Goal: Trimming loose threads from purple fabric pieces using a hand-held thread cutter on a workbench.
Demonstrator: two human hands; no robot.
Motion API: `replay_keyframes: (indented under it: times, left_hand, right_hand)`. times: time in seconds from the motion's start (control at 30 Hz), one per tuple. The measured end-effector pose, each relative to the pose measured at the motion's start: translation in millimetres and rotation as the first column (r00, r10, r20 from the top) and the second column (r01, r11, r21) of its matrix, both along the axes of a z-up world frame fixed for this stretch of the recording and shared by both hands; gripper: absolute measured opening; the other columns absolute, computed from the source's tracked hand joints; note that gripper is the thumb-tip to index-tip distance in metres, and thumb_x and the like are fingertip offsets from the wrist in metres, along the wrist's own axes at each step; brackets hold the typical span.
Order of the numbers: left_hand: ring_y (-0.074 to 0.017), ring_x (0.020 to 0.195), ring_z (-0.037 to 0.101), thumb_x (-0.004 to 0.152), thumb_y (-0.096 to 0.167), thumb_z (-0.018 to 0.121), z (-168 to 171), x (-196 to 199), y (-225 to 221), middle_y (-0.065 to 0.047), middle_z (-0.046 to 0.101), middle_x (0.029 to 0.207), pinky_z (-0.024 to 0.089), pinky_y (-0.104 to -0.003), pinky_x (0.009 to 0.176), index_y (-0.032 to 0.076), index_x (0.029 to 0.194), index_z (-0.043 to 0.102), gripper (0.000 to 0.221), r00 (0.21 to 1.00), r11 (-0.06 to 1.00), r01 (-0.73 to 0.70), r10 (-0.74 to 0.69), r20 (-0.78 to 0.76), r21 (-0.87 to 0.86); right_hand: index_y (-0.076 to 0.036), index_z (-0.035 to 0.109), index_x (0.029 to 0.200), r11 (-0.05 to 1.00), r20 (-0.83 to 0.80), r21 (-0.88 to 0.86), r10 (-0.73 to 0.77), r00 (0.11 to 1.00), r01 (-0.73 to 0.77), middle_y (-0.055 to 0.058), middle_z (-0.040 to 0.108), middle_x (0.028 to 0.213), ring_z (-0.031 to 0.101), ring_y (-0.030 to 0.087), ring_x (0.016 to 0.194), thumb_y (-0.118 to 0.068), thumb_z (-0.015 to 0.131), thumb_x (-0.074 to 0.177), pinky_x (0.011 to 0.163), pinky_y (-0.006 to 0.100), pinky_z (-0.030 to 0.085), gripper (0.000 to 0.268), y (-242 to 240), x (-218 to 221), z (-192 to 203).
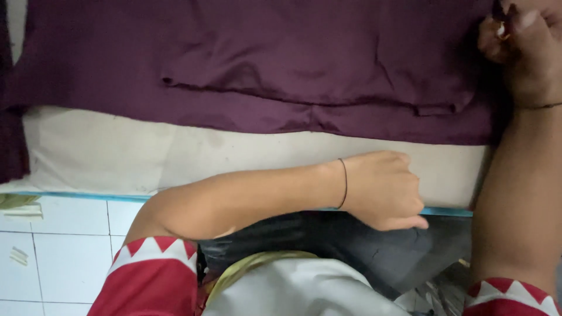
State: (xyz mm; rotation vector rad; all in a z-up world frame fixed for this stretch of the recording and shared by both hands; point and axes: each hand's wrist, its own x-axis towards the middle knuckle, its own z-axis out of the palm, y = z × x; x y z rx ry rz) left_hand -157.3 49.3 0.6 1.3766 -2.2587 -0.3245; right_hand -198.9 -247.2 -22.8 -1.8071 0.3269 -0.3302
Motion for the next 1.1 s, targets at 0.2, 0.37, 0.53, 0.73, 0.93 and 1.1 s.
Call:
replay_keyframes:
  times: [0.2,0.37,0.53,0.73,0.93,1.1]
  left_hand:
    - [-0.0223,0.063,0.055,0.095,0.024,0.055,54,92,25,0.005,0.059,0.064,0.037,-0.041,0.064,0.028,0.068,0.059,0.027,0.972,0.818,-0.162,0.228,0.053,-0.552]
    - [-0.0317,0.083,0.059,0.105,0.031,0.062,90,191,131,-0.007,0.062,0.09,0.041,-0.047,0.07,0.01,0.097,0.067,0.023,0.896,0.835,-0.397,0.443,0.037,-0.382]
    - [-0.0375,0.115,0.056,0.088,0.041,0.076,71,224,202,-0.012,0.062,0.128,0.04,-0.054,0.088,0.012,0.131,0.067,0.053,0.702,0.74,-0.665,0.665,0.255,-0.102]
    - [-0.0315,0.116,0.058,0.096,0.025,0.074,44,231,214,-0.007,0.064,0.124,0.038,-0.048,0.096,0.011,0.124,0.071,0.032,0.653,0.688,-0.712,0.723,0.226,-0.143]
    - [-0.0261,0.112,0.062,0.099,0.01,0.07,57,247,211,0.002,0.071,0.114,0.036,-0.044,0.1,0.015,0.108,0.072,0.01,0.626,0.693,-0.676,0.719,0.302,-0.249]
    - [-0.0323,0.087,0.063,0.099,0.009,0.065,99,290,184,-0.007,0.072,0.106,0.043,-0.049,0.091,0.007,0.112,0.071,0.014,0.718,0.722,-0.691,0.692,0.077,-0.038]
  right_hand:
    - [-0.012,0.045,0.102,0.925,-0.083,-0.371,-0.115,0.99,0.076,0.0,0.053,0.099,0.041,0.007,0.084,-0.017,0.081,0.123,0.076,0.025,0.031,0.043,19,-4,22]
    - [0.005,0.062,0.129,0.75,-0.027,-0.657,-0.132,0.991,0.082,0.015,0.059,0.116,0.056,0.024,0.101,-0.004,0.086,0.132,0.089,0.035,0.044,0.025,37,-28,37]
    - [0.008,0.073,0.138,0.696,-0.181,-0.711,-0.049,0.982,-0.096,0.02,0.07,0.118,0.063,0.028,0.099,-0.007,0.073,0.102,0.087,0.036,0.047,0.039,77,-49,86]
    - [-0.003,0.057,0.149,0.727,-0.414,-0.613,0.038,0.91,-0.309,0.013,0.067,0.127,0.064,0.026,0.097,-0.011,0.065,0.075,0.085,0.038,0.049,0.075,107,-42,91]
    - [-0.004,0.076,0.116,0.578,-0.249,-0.79,0.002,0.968,-0.204,0.008,0.074,0.105,0.068,0.024,0.089,-0.002,0.066,0.089,0.08,0.034,0.05,0.03,81,-48,81]
    - [-0.004,0.061,0.092,0.786,-0.286,-0.61,-0.103,0.953,-0.098,0.003,0.044,0.075,0.036,0.012,0.071,-0.012,0.062,0.103,0.064,0.03,0.025,0.014,72,-20,131]
